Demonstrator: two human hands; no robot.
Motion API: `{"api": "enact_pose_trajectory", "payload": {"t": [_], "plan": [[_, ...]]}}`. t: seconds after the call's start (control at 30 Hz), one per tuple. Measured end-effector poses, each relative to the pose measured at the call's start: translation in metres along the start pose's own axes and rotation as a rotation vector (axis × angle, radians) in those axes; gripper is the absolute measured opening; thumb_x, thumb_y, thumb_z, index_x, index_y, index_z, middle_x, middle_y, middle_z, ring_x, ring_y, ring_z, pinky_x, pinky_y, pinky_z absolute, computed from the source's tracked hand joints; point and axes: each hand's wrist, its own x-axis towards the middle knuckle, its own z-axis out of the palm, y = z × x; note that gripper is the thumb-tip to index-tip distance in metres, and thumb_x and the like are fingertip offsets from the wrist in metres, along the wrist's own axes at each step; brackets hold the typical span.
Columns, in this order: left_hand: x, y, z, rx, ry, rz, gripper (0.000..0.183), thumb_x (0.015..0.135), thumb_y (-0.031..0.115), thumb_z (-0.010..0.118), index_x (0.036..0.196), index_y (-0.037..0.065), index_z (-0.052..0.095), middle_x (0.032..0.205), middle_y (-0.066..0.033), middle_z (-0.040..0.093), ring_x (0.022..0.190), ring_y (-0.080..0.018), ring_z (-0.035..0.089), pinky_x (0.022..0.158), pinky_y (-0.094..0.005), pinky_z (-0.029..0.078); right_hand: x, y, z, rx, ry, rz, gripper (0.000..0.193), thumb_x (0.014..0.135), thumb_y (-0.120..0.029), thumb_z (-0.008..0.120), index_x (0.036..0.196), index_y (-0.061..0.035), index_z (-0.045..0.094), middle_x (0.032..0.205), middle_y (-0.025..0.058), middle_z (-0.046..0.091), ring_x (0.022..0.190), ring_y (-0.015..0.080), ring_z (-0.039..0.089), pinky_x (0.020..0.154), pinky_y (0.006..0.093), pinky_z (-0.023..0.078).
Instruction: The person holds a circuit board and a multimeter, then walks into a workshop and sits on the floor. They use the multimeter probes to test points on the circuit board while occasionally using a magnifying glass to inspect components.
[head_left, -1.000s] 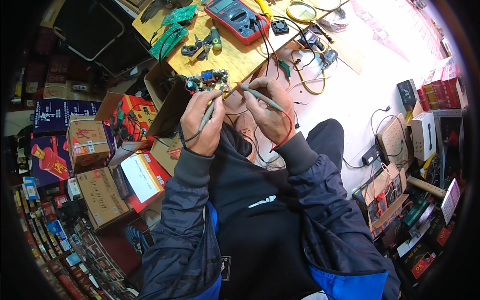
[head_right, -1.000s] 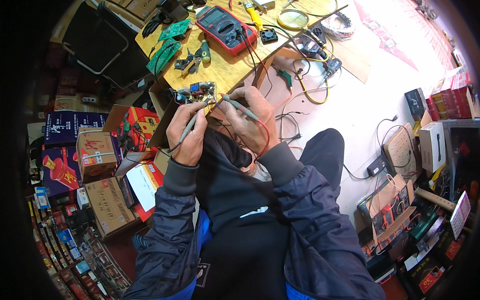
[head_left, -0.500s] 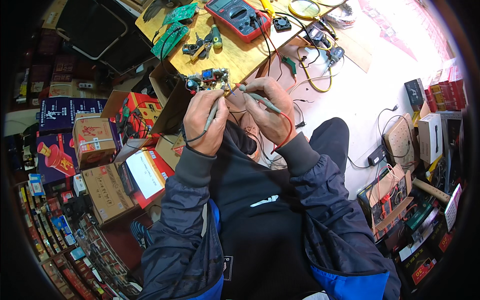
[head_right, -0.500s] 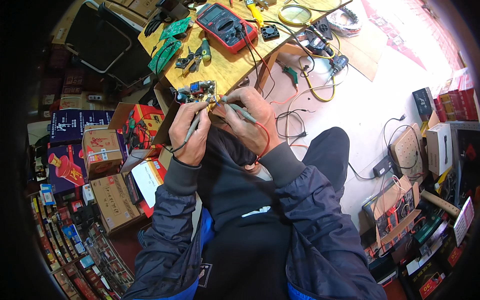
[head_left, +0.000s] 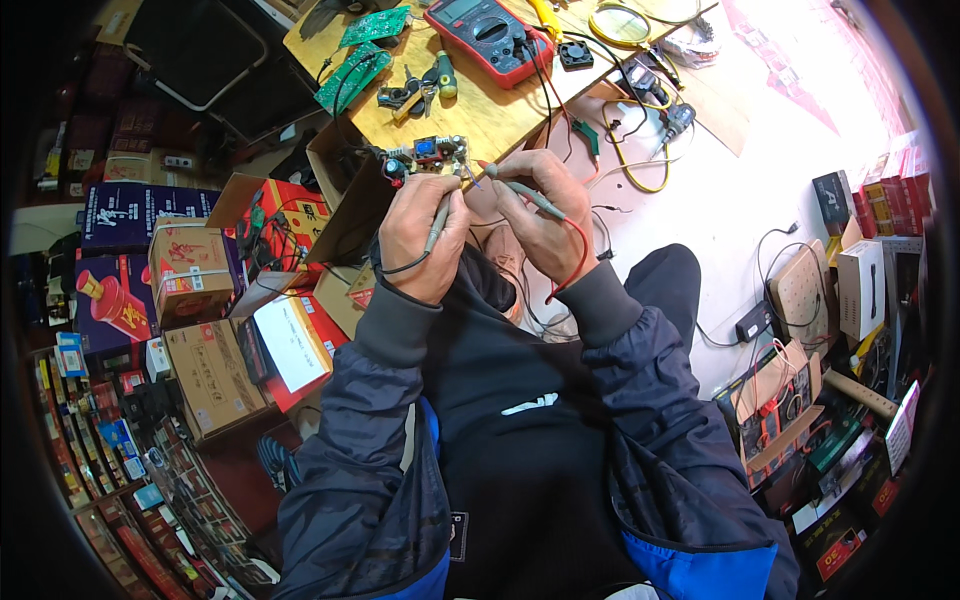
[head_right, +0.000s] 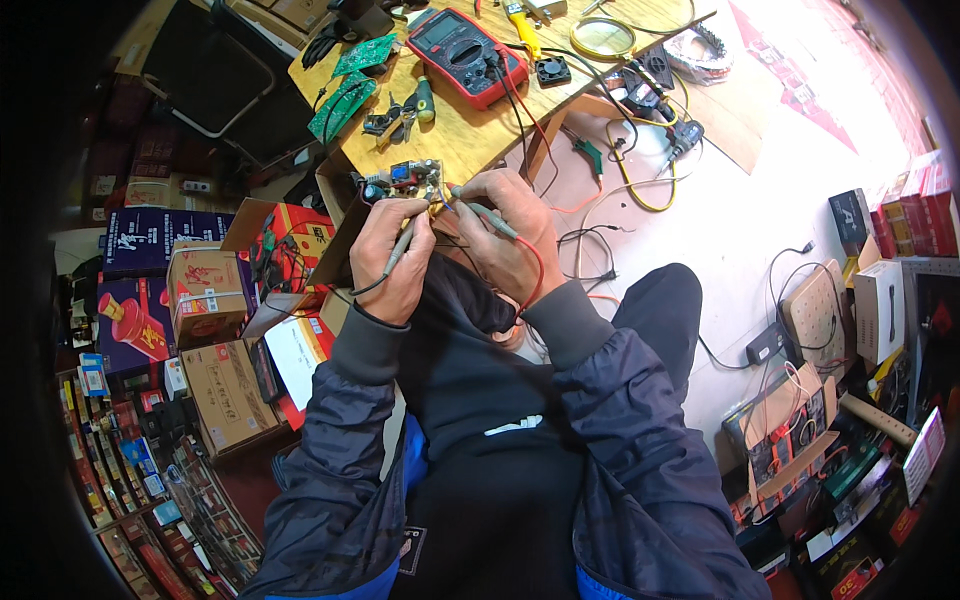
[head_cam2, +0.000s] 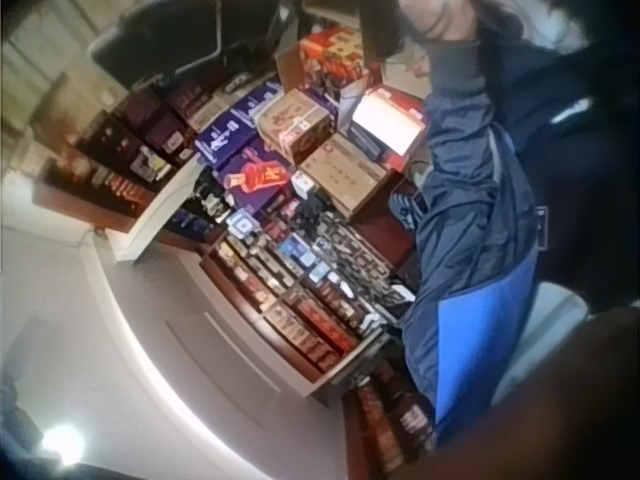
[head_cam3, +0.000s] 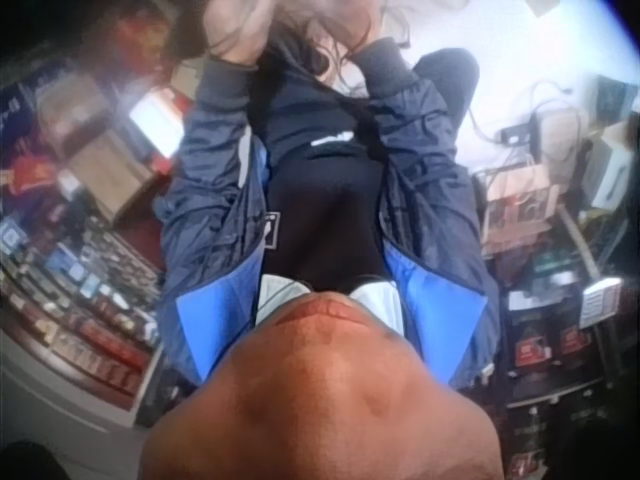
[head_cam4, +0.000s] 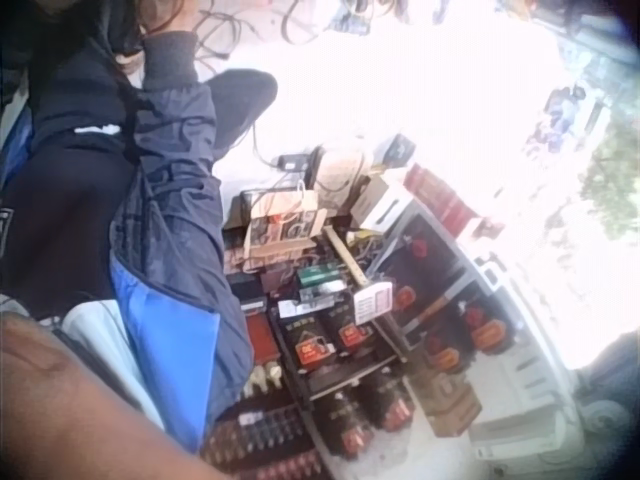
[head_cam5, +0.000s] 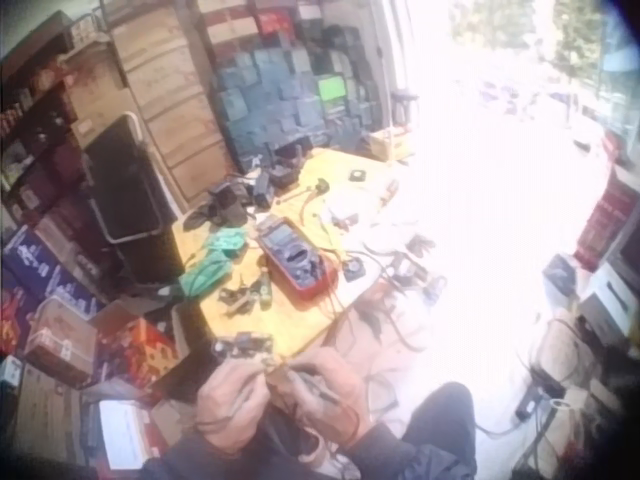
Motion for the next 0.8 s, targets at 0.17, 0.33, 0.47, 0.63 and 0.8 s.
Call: {"api": "enact_pose_trajectory", "payload": {"t": [0.17, 0.33, 0.47, 0.63, 0.8], "plan": [[-0.0011, 0.0009, -0.0009, -0.029, 0.006, -0.018, 0.014, 0.097, -0.002, 0.069, 0.111, -0.005, 0.070, 0.103, -0.0186, 0.070, 0.090, -0.0308, 0.072, 0.083, -0.0353, 0.057, 0.0057, 0.0037, 0.0019, -0.045, -0.033, -0.053, 0.018, 0.088, 0.001, 0.079, 0.102, -0.0013, 0.068, 0.097, 0.0128, 0.070, 0.084, 0.0271, 0.074, 0.073, 0.0357, 0.059], [-0.0006, 0.0010, -0.0013, -0.023, 0.016, -0.006, 0.014, 0.097, -0.002, 0.070, 0.110, -0.004, 0.070, 0.103, -0.0184, 0.070, 0.089, -0.0307, 0.072, 0.082, -0.0351, 0.057, 0.0055, 0.0032, 0.0041, -0.043, -0.036, -0.051, 0.018, 0.088, 0.001, 0.080, 0.102, -0.0010, 0.068, 0.096, 0.0125, 0.069, 0.082, 0.0264, 0.074, 0.072, 0.0352, 0.058], [-0.0007, 0.0023, -0.0009, -0.049, 0.022, -0.027, 0.014, 0.094, 0.000, 0.069, 0.108, -0.003, 0.069, 0.101, -0.0203, 0.069, 0.091, -0.0402, 0.070, 0.083, -0.0429, 0.057, 0.0055, 0.0032, 0.0045, -0.056, -0.043, -0.047, 0.018, 0.088, 0.001, 0.079, 0.102, -0.0009, 0.068, 0.096, 0.0129, 0.069, 0.082, 0.0268, 0.074, 0.072, 0.0356, 0.058], [-0.0005, 0.0025, -0.0004, -0.055, 0.031, -0.042, 0.014, 0.094, 0.000, 0.069, 0.108, -0.003, 0.069, 0.101, -0.0202, 0.070, 0.090, -0.0394, 0.071, 0.082, -0.0423, 0.057, 0.0065, 0.0038, 0.0037, -0.058, -0.064, -0.041, 0.018, 0.088, 0.001, 0.079, 0.103, -0.0010, 0.068, 0.096, 0.0140, 0.069, 0.083, 0.0295, 0.073, 0.073, 0.0368, 0.058], [0.0001, 0.0012, -0.0008, -0.074, 0.036, -0.052, 0.014, 0.094, 0.000, 0.069, 0.108, -0.003, 0.070, 0.101, -0.0202, 0.070, 0.091, -0.0393, 0.071, 0.082, -0.0421, 0.057, 0.0084, 0.0032, 0.0033, -0.063, -0.089, -0.056, 0.018, 0.088, 0.002, 0.077, 0.102, -0.0011, 0.067, 0.094, 0.0145, 0.067, 0.083, 0.0315, 0.072, 0.073, 0.0379, 0.057]]}}
